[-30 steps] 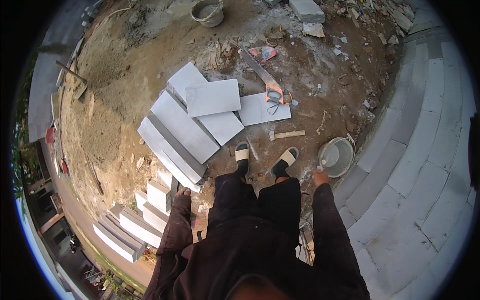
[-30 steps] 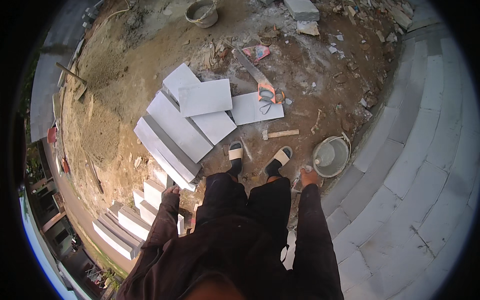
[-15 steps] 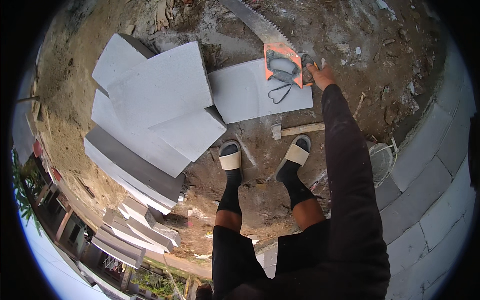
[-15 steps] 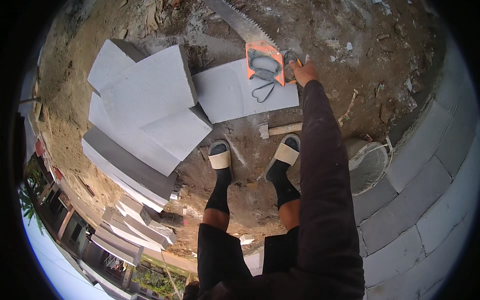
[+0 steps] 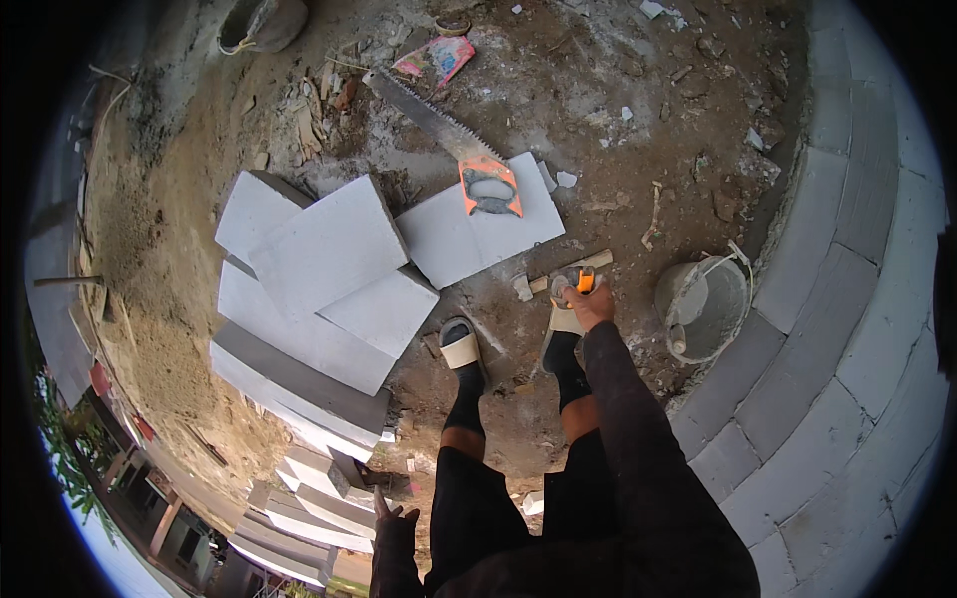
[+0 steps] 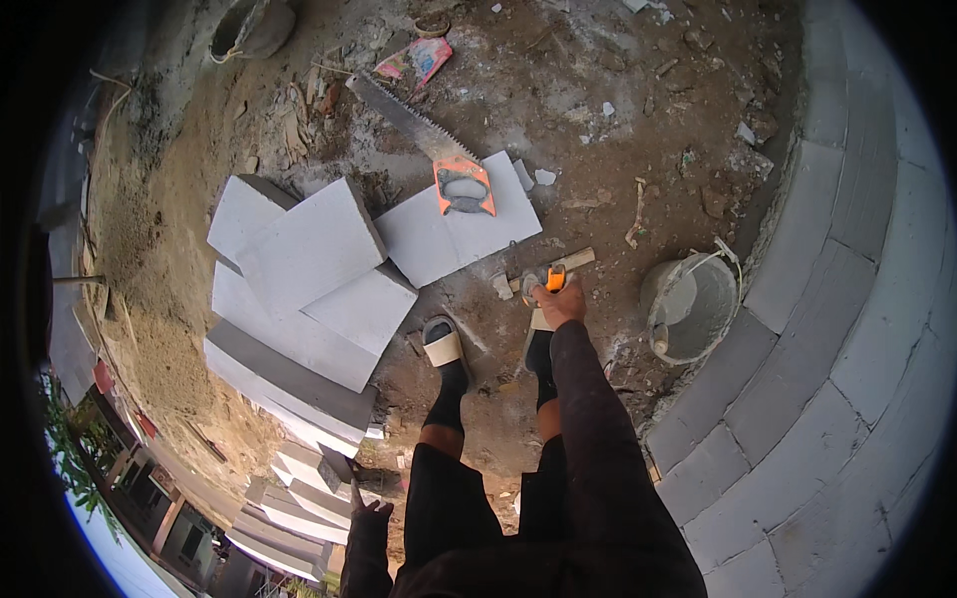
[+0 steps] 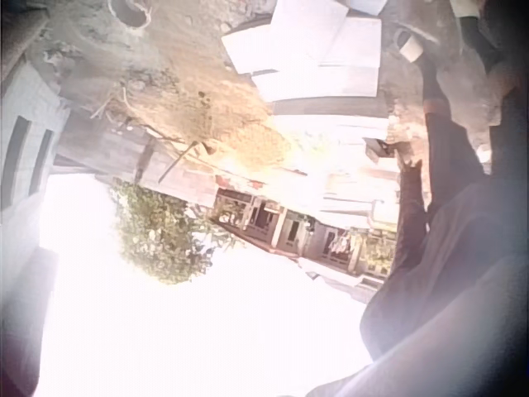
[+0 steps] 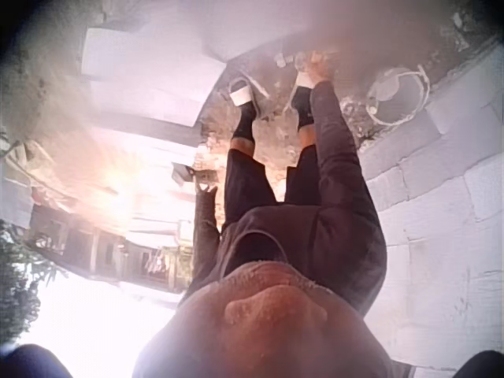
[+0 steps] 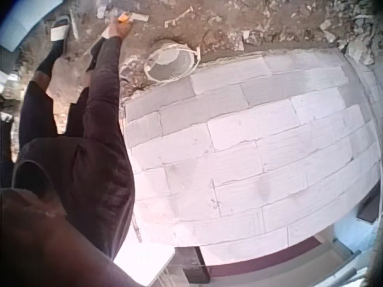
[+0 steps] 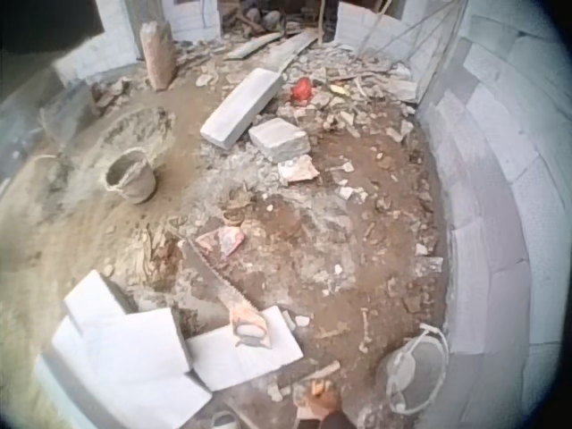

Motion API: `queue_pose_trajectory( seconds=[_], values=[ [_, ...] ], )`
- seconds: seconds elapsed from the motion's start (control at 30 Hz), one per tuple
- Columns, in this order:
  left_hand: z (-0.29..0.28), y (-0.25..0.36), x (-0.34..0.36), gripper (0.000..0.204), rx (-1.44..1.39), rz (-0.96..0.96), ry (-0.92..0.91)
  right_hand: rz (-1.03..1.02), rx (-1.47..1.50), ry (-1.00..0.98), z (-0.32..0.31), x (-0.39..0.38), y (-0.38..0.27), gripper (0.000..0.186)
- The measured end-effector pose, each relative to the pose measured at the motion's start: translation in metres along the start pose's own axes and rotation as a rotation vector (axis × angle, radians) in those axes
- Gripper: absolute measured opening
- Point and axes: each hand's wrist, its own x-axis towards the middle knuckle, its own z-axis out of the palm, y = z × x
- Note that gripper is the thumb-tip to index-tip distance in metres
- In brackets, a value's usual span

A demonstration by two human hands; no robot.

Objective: The person applies cement to a low wall using a trowel, then measures and cuts white tiles with a tape measure, hand saw, and hammer. They place the cut tiles onto the wall and continue applying cement to secure them.

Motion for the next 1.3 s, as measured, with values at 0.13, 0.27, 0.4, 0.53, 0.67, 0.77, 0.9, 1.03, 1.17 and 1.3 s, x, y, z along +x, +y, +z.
queue_pose_trajectory(
  seconds=[0.13,0.27,0.4,0.53,0.67,0.77,0.9,1.03,1.17,1.3],
  values=[
    [0.001,0.13,-0.028,0.11,0.733,0.789,-0.14,-0.008,-0.16,-0.306,-0.094,-0.163,-0.005,0.073],
    [0.035,0.22,-0.113,0.112,0.71,1.385,-0.385,-0.206,-0.056,-0.311,-0.155,-0.307,-0.019,0.079],
    [0.051,0.256,-0.21,0.114,0.614,1.464,-0.907,-0.27,0.162,-0.182,-0.219,-0.418,-0.047,0.075],
    [0.074,0.273,-0.319,0.11,0.818,1.413,-1.179,-0.208,0.586,0.025,-0.269,-0.483,-0.024,0.064],
    [0.113,0.289,-0.368,0.105,0.83,1.49,-1.503,-0.471,0.647,0.246,-0.328,-0.501,0.003,0.051],
    [0.168,0.272,-0.468,0.093,0.954,1.221,-1.884,-0.572,0.805,0.385,-0.39,-0.551,0.047,0.042],
    [0.237,0.251,-0.541,0.083,1.201,1.344,-1.858,-0.701,0.71,0.607,-0.467,-0.599,0.098,0.036],
    [0.232,0.216,-0.664,0.054,1.563,1.696,-1.501,-0.618,0.639,0.75,-0.521,-0.654,0.143,0.027],
    [0.236,0.212,-0.759,0.038,1.656,1.852,-1.249,-0.734,0.826,1.136,-0.577,-0.713,0.184,0.029],
    [0.25,0.238,-0.838,0.03,1.405,2.081,-1.386,-0.892,1.097,1.705,-0.63,-0.807,0.222,0.025]
  ],
)
